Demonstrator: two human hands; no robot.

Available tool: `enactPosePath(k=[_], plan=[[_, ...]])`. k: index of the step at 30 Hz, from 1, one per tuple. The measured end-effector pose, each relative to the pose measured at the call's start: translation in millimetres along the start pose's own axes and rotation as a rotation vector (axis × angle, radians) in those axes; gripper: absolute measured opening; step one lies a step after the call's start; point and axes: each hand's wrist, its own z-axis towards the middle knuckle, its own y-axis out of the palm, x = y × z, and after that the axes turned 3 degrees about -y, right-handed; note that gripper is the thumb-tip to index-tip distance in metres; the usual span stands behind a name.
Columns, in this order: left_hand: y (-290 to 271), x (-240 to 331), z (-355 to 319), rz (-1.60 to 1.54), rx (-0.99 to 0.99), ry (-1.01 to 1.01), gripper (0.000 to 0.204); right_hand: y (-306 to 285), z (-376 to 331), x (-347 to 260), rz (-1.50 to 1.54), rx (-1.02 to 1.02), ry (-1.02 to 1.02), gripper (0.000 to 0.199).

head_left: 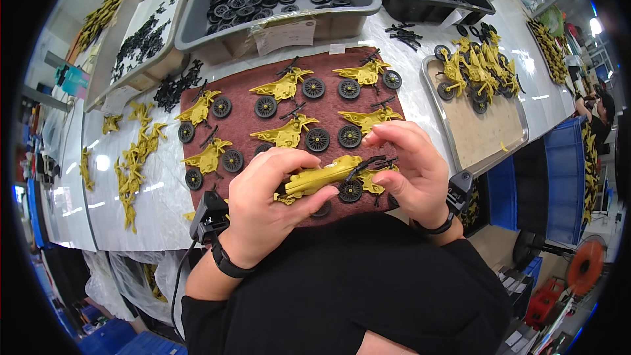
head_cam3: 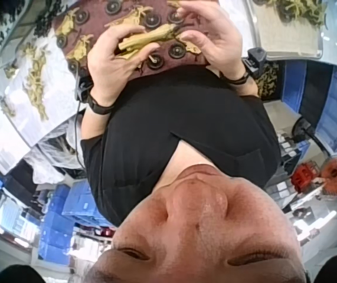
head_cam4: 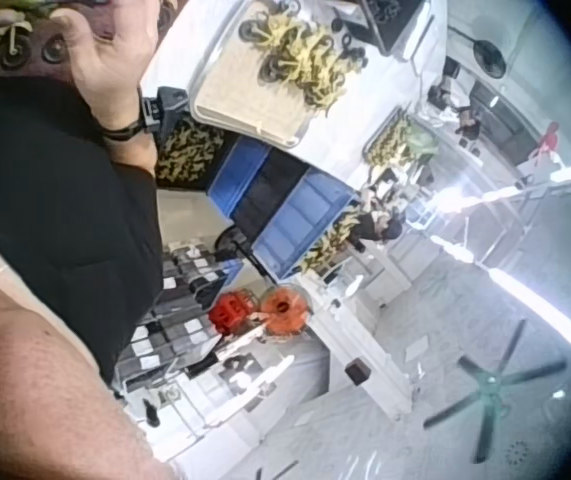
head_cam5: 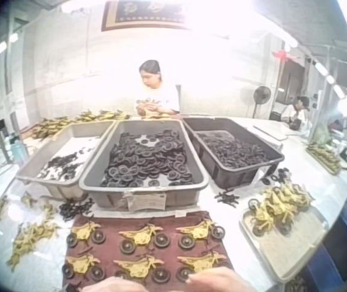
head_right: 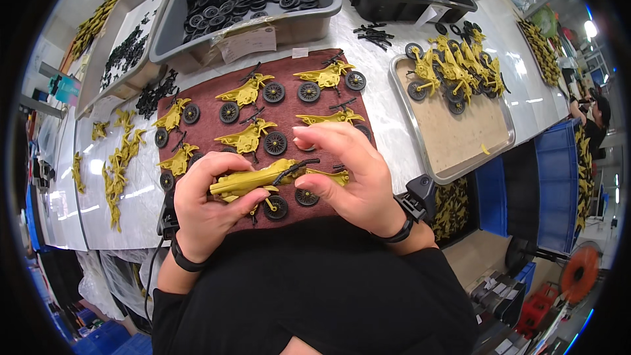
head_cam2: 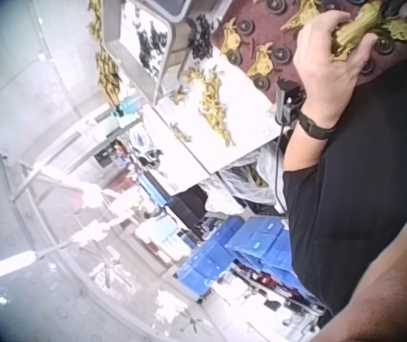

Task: Assembling small toy motorcycles by attaching wheels and bodies.

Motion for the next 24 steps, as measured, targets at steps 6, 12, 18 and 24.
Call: enactPosePath(k=[6,12,18,24], plan=[[-3.5,1.1,0.5,0.123,0.036,0.200,0.043,-0.8,3.9,4.5,-0.308,-0.106,-0.248,0.027],[-4.9,1.4,2.2,0.268,0.084,0.453,0.041,5.6,-1.8,1.8,-0.426,0.017,-0.415,0.032],[-5.8,4.6,-1.8,0.331,0.095,0.544,0.042,5.4,-7.2,2.2,-0.422,0.021,-0.573,0.037],[-7.9,-0.4,-4.5,0.300,0.115,0.623,0.043,3.6,-9.0,6.4,-0.430,0.027,-0.768,0.039]])
